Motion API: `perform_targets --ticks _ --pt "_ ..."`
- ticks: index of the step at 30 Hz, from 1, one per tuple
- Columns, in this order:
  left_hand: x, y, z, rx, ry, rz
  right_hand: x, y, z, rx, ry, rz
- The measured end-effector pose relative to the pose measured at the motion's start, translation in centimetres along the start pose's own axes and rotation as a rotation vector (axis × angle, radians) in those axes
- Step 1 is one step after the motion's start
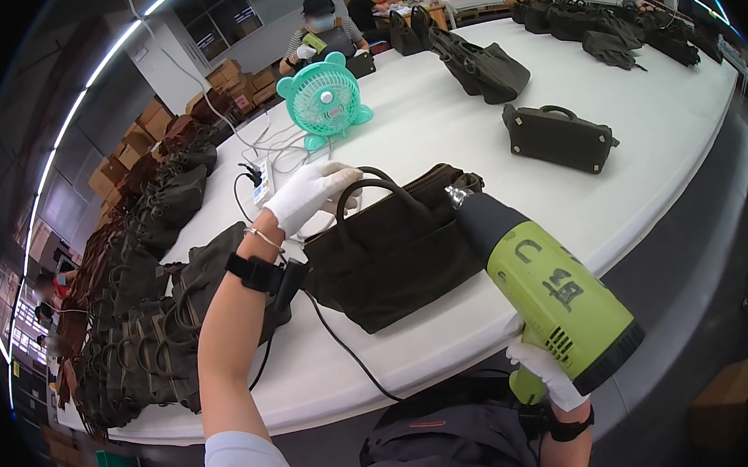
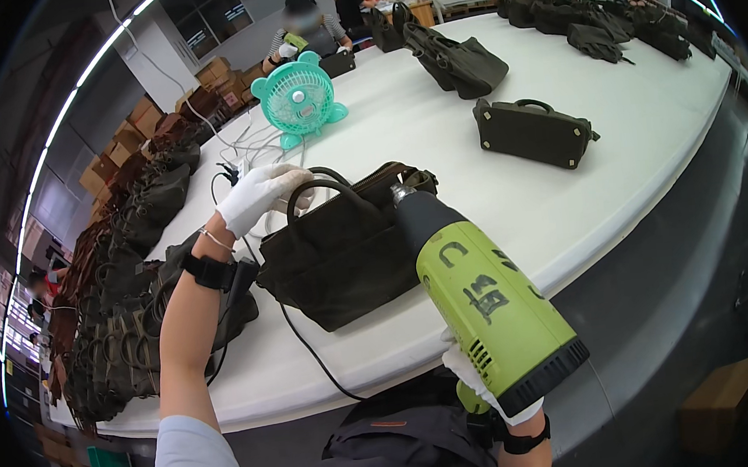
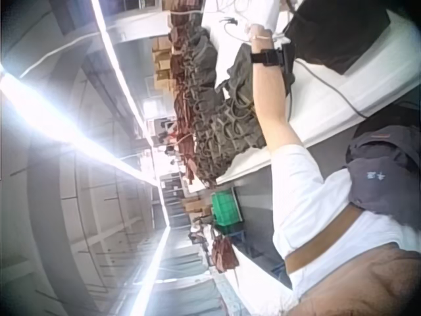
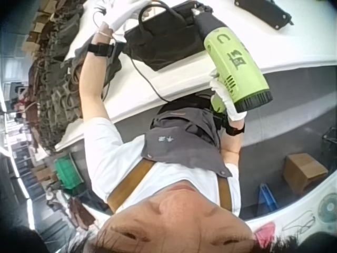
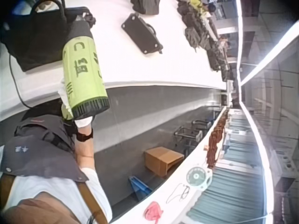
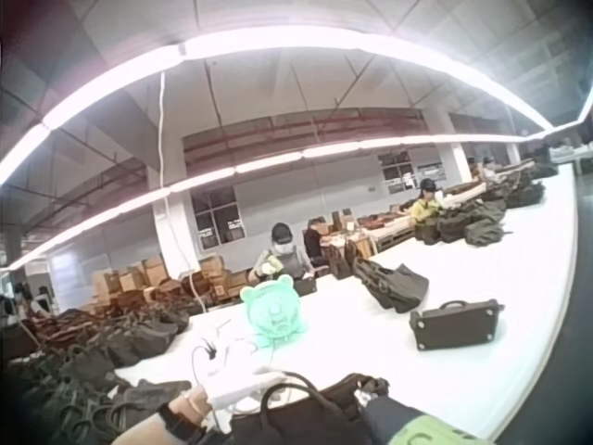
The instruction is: Use a heat gun to remove loose threads or smooth the surface of a canvas handbag.
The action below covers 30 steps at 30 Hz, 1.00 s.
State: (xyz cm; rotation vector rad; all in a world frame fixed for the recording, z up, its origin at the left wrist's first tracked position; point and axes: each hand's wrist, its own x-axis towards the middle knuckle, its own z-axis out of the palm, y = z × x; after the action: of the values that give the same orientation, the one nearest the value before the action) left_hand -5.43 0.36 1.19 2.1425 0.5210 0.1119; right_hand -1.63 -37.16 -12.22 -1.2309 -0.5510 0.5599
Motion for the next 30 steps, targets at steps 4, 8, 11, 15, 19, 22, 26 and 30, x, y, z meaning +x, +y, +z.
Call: perform_targets --ticks 4,8,11,15,19,22,26,30 --pt "-2.0 -0.8 0.9 -0.068 0.087 0.023 1.3 -0.5 0.0 -0.071 -0.018 -0.038" --pt "-3.5 -3.1 0.4 -0.103 0.148 0.020 0.8 -1.1 -0.5 0.041 -0.068 0.122" --pt "-4.1 -5.1 -0.2 -0.181 0.254 0.042 -0.1 0.7 -1.3 -0.542 -0.047 -0.149" --pt "-4.2 -7.4 -0.3 -0.292 0.458 0.085 -0.7 1.9 -1.7 -0.232 0.003 0.021" --pt "-5.0 -11.2 0.0 -0.445 0.730 0.081 0.2 0.1 -0.1 -0.039 0.047 0.040" --pt "-7.2 -15.6 0.7 -0.528 0.933 0.041 -0.7 1.6 -0.6 -0.415 -0.059 -0.042" --pt "-8.8 -18.1 3.5 -0.535 1.014 0.116 -2.8 5.5 -1.4 -0.156 -0.005 -0.010" --pt "-9.0 -17.1 5.5 -0.259 1.010 0.091 -3.3 7.1 -1.5 -0.390 -0.126 -0.128"
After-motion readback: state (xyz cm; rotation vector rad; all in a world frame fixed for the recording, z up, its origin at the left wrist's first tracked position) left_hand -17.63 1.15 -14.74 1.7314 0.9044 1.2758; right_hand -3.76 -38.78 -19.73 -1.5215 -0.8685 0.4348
